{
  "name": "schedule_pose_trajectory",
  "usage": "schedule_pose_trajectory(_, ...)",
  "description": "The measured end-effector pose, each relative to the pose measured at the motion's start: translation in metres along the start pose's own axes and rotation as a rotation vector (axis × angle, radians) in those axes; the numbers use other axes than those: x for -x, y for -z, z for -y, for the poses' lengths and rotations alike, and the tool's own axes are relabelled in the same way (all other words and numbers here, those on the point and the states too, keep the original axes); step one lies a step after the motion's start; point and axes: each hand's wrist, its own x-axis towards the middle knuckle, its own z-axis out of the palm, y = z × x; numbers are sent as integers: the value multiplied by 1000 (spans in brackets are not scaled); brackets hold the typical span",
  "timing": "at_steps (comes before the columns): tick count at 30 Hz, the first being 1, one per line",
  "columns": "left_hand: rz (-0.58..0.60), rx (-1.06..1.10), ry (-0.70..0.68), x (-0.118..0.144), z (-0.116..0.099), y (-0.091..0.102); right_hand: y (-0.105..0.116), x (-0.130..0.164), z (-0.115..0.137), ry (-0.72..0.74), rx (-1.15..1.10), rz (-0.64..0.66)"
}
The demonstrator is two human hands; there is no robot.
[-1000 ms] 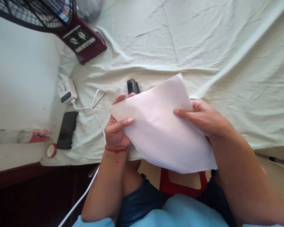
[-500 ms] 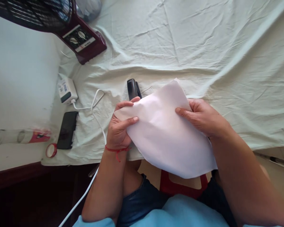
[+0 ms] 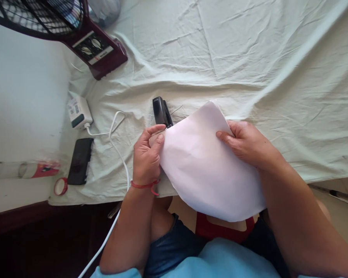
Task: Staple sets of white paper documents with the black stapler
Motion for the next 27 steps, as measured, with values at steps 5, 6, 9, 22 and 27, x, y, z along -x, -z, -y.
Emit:
schedule_pose_trajectory(5, 60, -132, 65, 0, 1, 7, 4, -2, -2, 68, 207, -40)
schedule_pose_trajectory(6, 66, -134, 93, -1, 2, 8, 5, -3, -3, 72, 239, -34)
schedule_pose_trajectory(9, 33, -151, 134, -5, 7, 9, 7, -3, -4, 51, 310, 25)
schedule_pose_trajectory(22, -180, -175, 42, -19, 16, -2, 6, -4, -5, 105, 371, -167)
schedule_pose_trajectory(27, -217, -165, 52, -23, 15, -5, 6, -3, -3, 98, 390, -195)
